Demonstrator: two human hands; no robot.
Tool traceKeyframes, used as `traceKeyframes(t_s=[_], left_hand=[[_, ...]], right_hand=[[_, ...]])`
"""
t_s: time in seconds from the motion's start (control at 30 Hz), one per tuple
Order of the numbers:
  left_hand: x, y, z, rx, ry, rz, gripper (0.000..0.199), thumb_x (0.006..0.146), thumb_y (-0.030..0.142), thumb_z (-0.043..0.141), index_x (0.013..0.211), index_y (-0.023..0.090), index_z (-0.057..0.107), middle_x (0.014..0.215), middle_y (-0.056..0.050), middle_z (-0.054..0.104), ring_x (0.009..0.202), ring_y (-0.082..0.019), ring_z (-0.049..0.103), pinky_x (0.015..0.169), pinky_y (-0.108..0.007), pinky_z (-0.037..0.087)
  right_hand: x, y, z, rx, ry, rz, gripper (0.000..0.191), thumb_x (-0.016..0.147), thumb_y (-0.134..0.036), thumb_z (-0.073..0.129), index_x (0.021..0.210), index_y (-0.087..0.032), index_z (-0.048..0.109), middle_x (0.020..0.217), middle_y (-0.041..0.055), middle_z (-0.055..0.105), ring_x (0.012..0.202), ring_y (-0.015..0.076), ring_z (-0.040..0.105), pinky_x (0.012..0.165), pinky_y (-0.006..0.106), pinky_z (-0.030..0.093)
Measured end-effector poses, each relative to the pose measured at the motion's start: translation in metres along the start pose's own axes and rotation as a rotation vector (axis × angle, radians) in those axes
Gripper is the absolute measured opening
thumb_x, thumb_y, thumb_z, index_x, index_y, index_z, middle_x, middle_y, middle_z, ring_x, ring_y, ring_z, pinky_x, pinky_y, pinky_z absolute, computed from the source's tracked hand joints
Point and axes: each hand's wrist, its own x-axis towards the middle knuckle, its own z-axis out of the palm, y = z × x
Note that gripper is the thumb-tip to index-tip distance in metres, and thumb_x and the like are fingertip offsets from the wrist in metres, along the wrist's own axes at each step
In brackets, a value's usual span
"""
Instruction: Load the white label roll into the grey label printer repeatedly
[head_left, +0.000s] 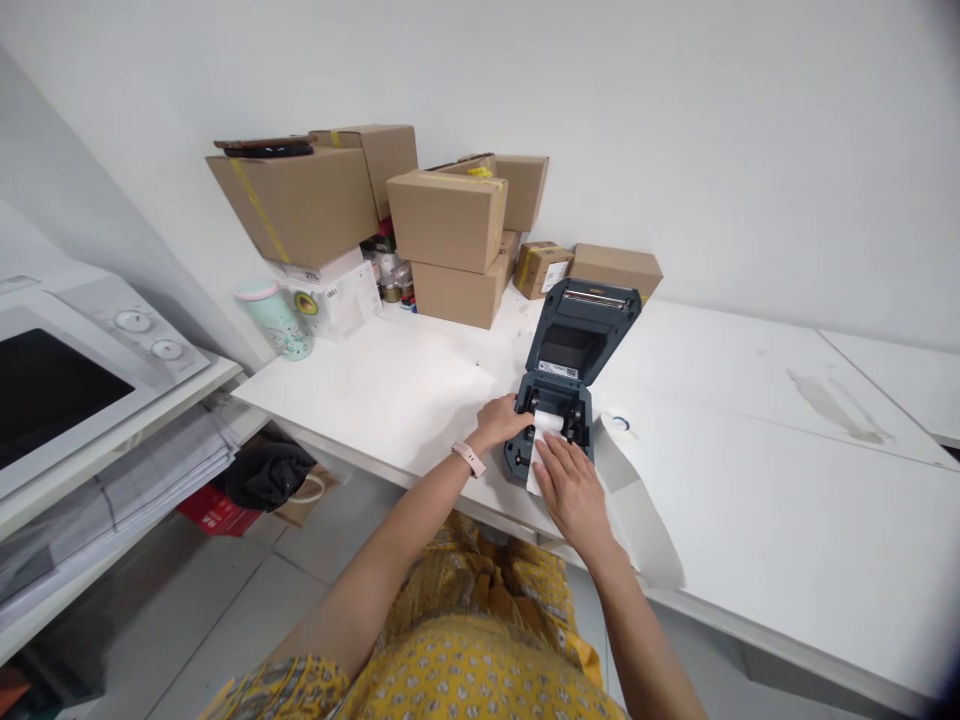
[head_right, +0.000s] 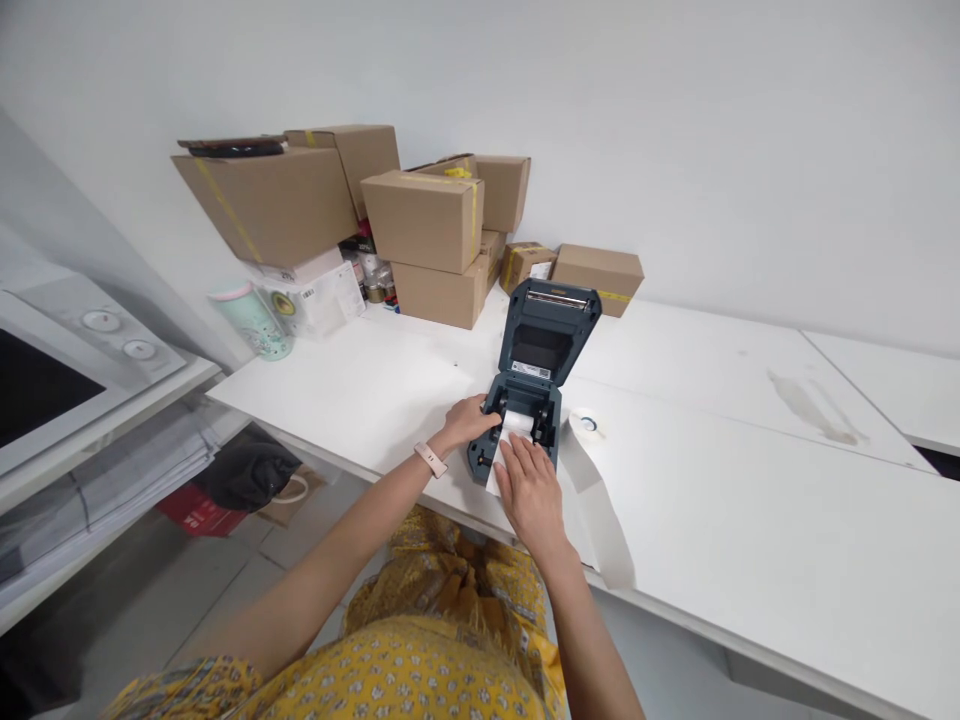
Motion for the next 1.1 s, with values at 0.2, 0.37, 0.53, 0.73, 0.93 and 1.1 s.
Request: traceKeyframes(t_s=[0.2, 0.37, 0.53, 0.73, 0.93, 1.1], left_hand=[[0.000, -0.001, 0.000, 0.030, -0.011, 0.009, 0.041, 0.081, 0.040, 0.055, 0.118, 0.022, 0.063, 0.112, -0.010, 0.073, 0.104, -0.029, 0.067, 0.080, -0.032, 0.049], [0.000, 0.000, 0.001, 0.031, 0.005, 0.009, 0.042, 0.081, 0.043, 0.056, 0.117, 0.022, 0.063, 0.112, -0.010, 0.073, 0.104, -0.029, 0.067, 0.080, -0.033, 0.049], [-0.001, 0.001, 0.001, 0.015, 0.017, 0.011, 0.043, 0.079, 0.044, 0.057, 0.117, 0.023, 0.063, 0.111, -0.009, 0.073, 0.103, -0.030, 0.067, 0.080, -0.033, 0.049], [-0.002, 0.000, 0.001, 0.012, 0.011, 0.005, 0.042, 0.080, 0.043, 0.057, 0.116, 0.022, 0.063, 0.112, -0.009, 0.073, 0.104, -0.030, 0.067, 0.081, -0.033, 0.049], [-0.002, 0.001, 0.001, 0.034, 0.000, 0.002, 0.042, 0.082, 0.045, 0.054, 0.116, 0.022, 0.062, 0.114, -0.010, 0.073, 0.106, -0.030, 0.066, 0.084, -0.034, 0.048], [-0.005, 0.002, -0.001, 0.028, -0.028, 0.001, 0.048, 0.083, 0.048, 0.053, 0.124, 0.023, 0.057, 0.120, -0.011, 0.070, 0.112, -0.033, 0.064, 0.093, -0.041, 0.047]], right_hand=[[-0.003, 0.001, -0.006, 0.020, -0.035, 0.007, 0.038, 0.100, -0.030, 0.041, 0.131, -0.021, 0.062, 0.137, 0.0087, 0.063, 0.124, 0.0273, 0.058, 0.110, 0.049, 0.037], [-0.004, 0.003, -0.010, 0.027, -0.039, -0.011, 0.038, 0.101, -0.030, 0.040, 0.132, -0.024, 0.061, 0.138, 0.0060, 0.062, 0.121, 0.0258, 0.059, 0.109, 0.048, 0.037], [-0.005, 0.001, -0.010, 0.004, -0.029, -0.019, 0.038, 0.101, -0.029, 0.041, 0.132, -0.022, 0.061, 0.138, 0.0072, 0.062, 0.120, 0.0266, 0.060, 0.109, 0.049, 0.036], [-0.006, -0.004, -0.009, 0.002, -0.020, 0.003, 0.037, 0.100, -0.028, 0.042, 0.131, -0.023, 0.062, 0.138, 0.0074, 0.062, 0.119, 0.0274, 0.060, 0.108, 0.049, 0.036], [-0.010, -0.004, -0.003, -0.003, 0.049, -0.007, 0.034, 0.099, -0.026, 0.046, 0.127, -0.022, 0.064, 0.135, 0.0073, 0.064, 0.120, 0.0272, 0.059, 0.104, 0.047, 0.041], [-0.016, -0.004, 0.003, 0.016, 0.128, -0.043, 0.034, 0.097, -0.026, 0.052, 0.129, -0.022, 0.063, 0.133, 0.0074, 0.066, 0.118, 0.0271, 0.061, 0.103, 0.048, 0.042]])
